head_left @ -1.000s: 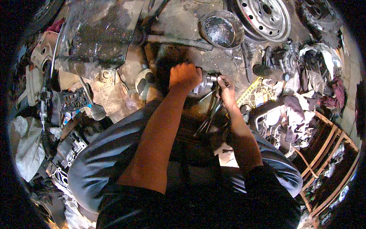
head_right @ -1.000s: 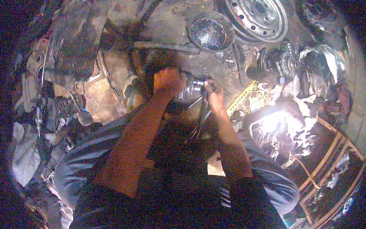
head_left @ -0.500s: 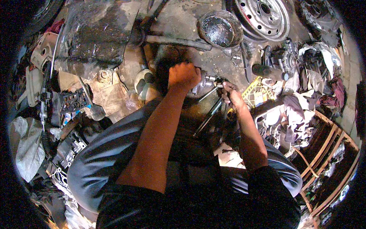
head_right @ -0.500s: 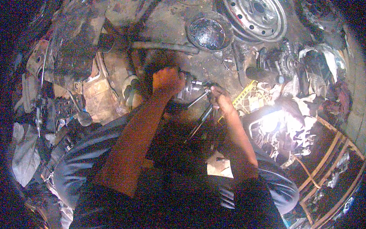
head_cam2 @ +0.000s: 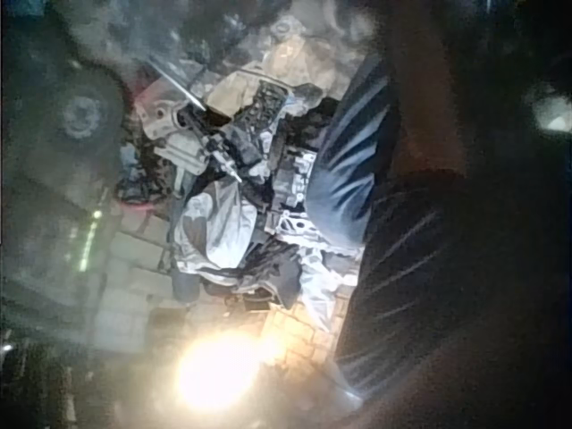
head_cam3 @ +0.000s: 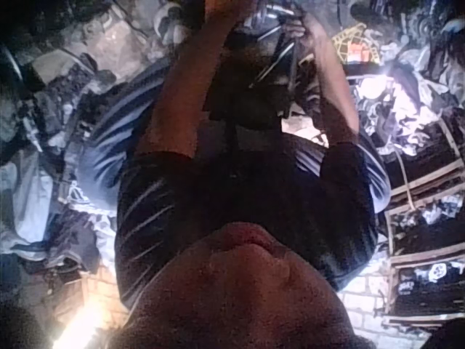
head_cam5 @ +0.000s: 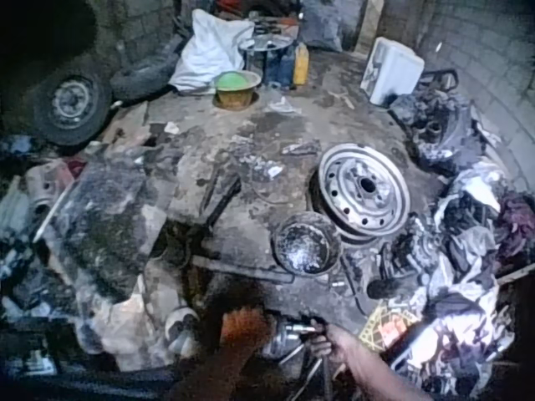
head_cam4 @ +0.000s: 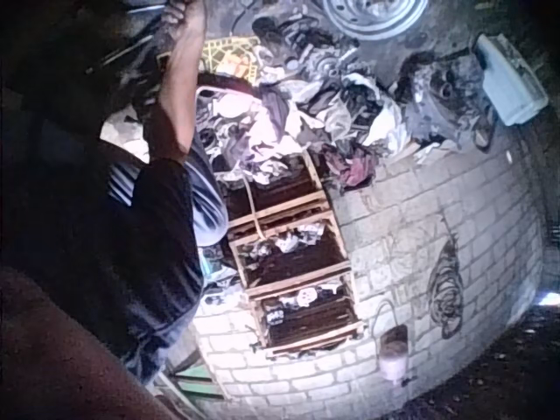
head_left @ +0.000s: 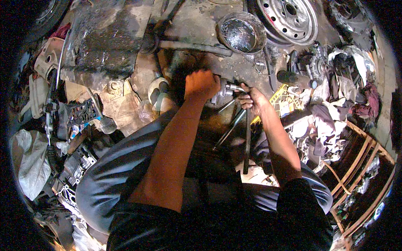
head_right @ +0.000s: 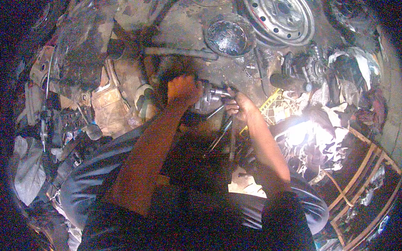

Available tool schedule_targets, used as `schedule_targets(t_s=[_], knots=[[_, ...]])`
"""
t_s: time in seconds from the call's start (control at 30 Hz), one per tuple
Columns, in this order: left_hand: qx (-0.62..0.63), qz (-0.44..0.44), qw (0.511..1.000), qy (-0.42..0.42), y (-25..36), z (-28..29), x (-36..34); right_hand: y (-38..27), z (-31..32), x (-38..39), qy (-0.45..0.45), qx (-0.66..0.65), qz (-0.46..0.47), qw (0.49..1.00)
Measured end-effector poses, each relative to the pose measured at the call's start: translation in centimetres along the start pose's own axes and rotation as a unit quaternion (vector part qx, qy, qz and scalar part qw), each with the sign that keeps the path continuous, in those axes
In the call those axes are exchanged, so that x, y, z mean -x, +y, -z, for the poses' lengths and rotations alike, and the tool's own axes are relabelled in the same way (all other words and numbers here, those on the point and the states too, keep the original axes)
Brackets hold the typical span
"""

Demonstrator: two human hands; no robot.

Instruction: The person sits on the floor in a cluttered workshop and uses a wrench to tighten bolts on a metallic mechanical component. They rotate the part to access different sides and continue tightening throughout the clip.

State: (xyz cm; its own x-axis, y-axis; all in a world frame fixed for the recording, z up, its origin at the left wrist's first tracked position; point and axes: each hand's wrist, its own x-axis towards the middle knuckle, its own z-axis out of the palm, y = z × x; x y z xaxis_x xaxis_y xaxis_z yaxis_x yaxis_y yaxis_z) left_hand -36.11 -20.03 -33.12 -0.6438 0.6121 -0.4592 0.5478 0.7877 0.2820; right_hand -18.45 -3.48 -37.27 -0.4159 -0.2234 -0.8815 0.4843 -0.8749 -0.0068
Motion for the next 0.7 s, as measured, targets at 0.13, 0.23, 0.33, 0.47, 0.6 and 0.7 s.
schedule_targets(t_s=[0.13, 0.23, 0.33, 0.47, 0.6, 0.7], knots=[[0.009, 0.001, 1.000, -0.013, -0.1, -0.1, -0.1, -1.0, 0.6, -0.2, 0.010, -0.021, -0.048, 0.999], [0.005, 0.001, 1.000, -0.006, -0.1, -0.1, 0.0, -2.2, 0.6, -0.3, 0.035, -0.046, -0.054, 0.997], [-0.001, -0.002, 1.000, 0.024, 0.1, -0.2, 0.0, -3.3, 0.2, -0.4, 0.037, -0.012, -0.056, 0.998], [0.007, -0.006, 1.000, 0.015, -0.1, -0.5, -0.1, -5.0, -0.1, -0.7, -0.056, -0.243, -0.238, 0.939], [0.003, -0.029, 0.997, 0.068, -0.5, -1.1, 0.1, -6.0, -0.4, -1.0, 0.009, -0.218, -0.217, 0.951], [-0.024, -0.048, 0.991, 0.121, -0.6, -1.8, 0.2, -5.6, -1.1, -1.7, -0.016, -0.134, -0.187, 0.973]])
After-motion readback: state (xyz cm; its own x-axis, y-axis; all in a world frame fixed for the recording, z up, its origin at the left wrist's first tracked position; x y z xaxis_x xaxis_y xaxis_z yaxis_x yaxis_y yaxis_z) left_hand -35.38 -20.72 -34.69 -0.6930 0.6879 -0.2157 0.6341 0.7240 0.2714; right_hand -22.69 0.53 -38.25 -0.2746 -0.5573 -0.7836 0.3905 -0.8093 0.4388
